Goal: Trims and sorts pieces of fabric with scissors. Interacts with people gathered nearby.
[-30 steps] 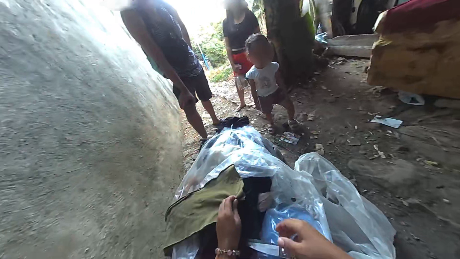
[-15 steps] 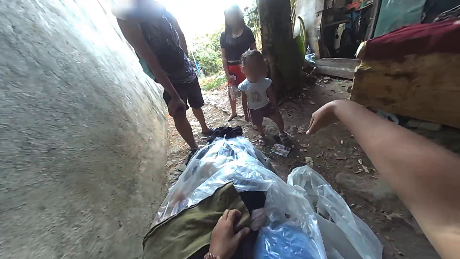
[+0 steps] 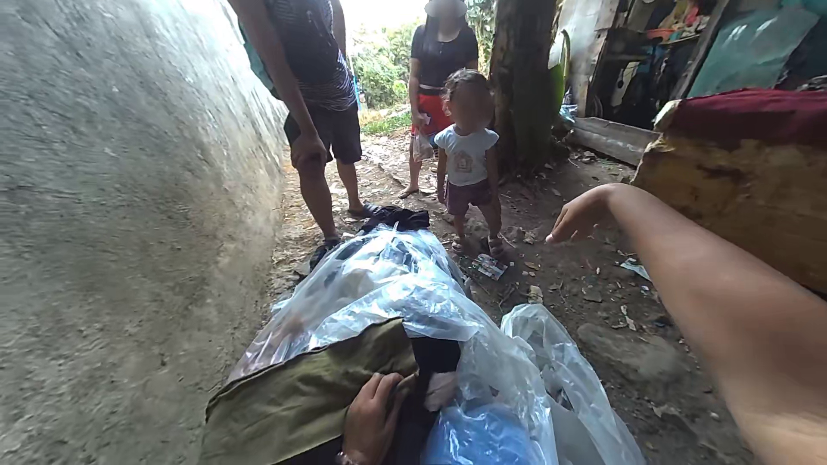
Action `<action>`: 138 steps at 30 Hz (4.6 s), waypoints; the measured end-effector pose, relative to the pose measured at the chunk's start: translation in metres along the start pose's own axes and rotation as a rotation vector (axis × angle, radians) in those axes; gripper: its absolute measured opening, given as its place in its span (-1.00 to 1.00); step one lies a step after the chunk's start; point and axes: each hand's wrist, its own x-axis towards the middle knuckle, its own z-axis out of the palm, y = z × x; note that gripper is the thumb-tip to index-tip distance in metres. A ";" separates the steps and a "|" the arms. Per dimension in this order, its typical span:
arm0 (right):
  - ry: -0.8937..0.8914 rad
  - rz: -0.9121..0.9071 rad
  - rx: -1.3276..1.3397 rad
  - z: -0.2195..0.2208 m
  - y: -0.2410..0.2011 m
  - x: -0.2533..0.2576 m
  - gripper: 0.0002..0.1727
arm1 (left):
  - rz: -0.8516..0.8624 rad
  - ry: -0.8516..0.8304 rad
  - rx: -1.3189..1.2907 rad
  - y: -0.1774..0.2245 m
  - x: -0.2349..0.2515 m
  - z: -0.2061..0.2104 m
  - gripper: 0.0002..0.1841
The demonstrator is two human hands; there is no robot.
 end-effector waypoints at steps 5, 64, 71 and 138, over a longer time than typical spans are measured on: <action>-0.022 -0.015 -0.026 0.000 -0.011 0.021 -0.37 | 0.009 0.089 0.033 -0.005 -0.002 0.006 -0.64; -0.035 -0.056 0.088 0.016 -0.025 0.030 -0.43 | -0.001 0.026 0.026 -0.004 -0.003 0.000 -0.69; -0.030 -0.051 0.119 0.017 -0.020 0.038 -0.45 | 0.014 0.057 0.039 -0.006 -0.004 0.004 -0.67; 0.265 -0.218 0.367 -0.081 -0.004 -0.037 -0.58 | -0.007 -0.010 0.031 -0.008 -0.003 0.001 -0.65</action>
